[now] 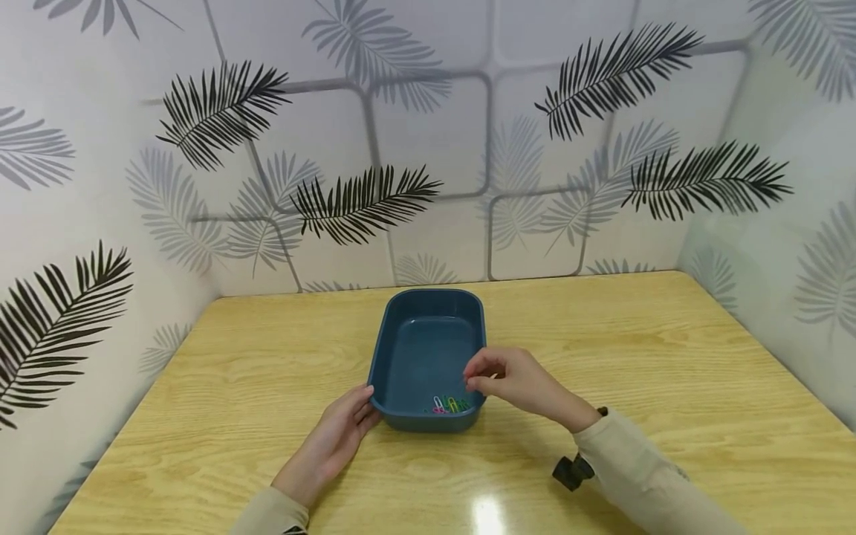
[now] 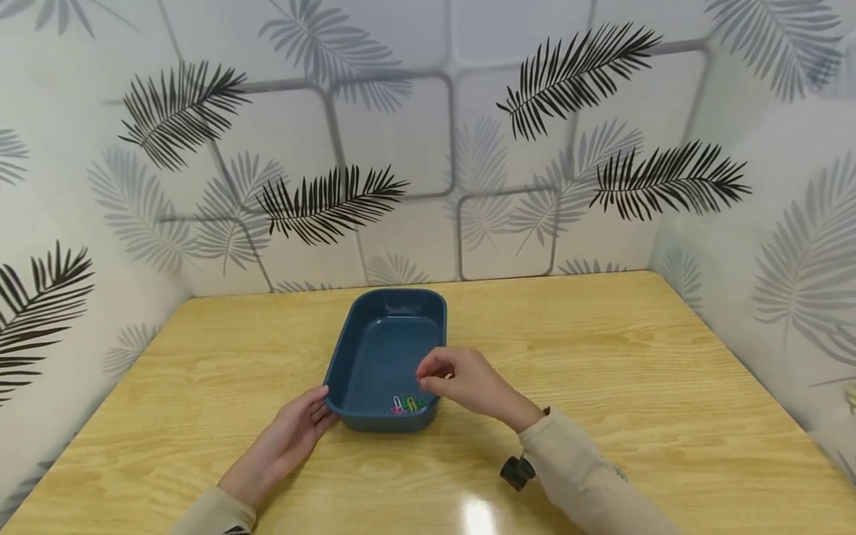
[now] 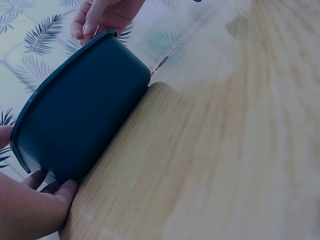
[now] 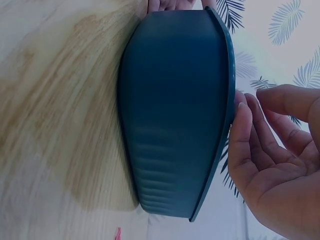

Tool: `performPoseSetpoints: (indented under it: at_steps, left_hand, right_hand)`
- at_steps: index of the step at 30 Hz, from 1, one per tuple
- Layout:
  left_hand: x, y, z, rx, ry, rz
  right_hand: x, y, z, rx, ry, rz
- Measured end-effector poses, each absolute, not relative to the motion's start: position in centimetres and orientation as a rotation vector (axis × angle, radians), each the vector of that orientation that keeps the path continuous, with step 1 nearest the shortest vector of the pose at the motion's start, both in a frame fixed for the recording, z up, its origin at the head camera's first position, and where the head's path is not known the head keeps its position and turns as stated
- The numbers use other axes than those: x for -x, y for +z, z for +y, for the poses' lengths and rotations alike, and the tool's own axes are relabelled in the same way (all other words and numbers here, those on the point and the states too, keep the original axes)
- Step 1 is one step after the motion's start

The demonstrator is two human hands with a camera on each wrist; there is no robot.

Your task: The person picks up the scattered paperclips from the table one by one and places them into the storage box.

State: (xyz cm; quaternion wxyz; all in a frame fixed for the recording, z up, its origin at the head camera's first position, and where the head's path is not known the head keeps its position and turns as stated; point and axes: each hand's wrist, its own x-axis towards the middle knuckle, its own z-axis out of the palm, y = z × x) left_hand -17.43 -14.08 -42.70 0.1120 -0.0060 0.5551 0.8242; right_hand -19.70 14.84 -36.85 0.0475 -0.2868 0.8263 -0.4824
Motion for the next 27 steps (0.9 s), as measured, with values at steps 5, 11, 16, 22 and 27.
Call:
performPoseSetpoints:
  at_steps: [5,11,16,22,27]
  left_hand:
    - [17.5,-42.7,-14.0,0.05,2.434,1.623]
    - [17.5,-42.7,-14.0,0.067,2.443,1.609]
    - [17.4,-42.8,-14.0,0.067,2.44,1.614]
    - [17.4,-42.6,-13.9,0.071,2.439,1.616]
    - [17.3,-42.6,-13.8,0.084,2.446,1.614]
  right_hand:
    - [20.1,-36.6,15.5,0.856,-1.48,2.553]
    - [20.9,-36.4,16.6,0.805,-1.482,2.599]
    - [21.6,-36.2,17.9,0.745,-1.453,2.657]
    - [22.5,-36.2,19.3,0.728,-1.375,2.731]
    - [23.0,-36.5,20.1,0.71,-1.286,2.774]
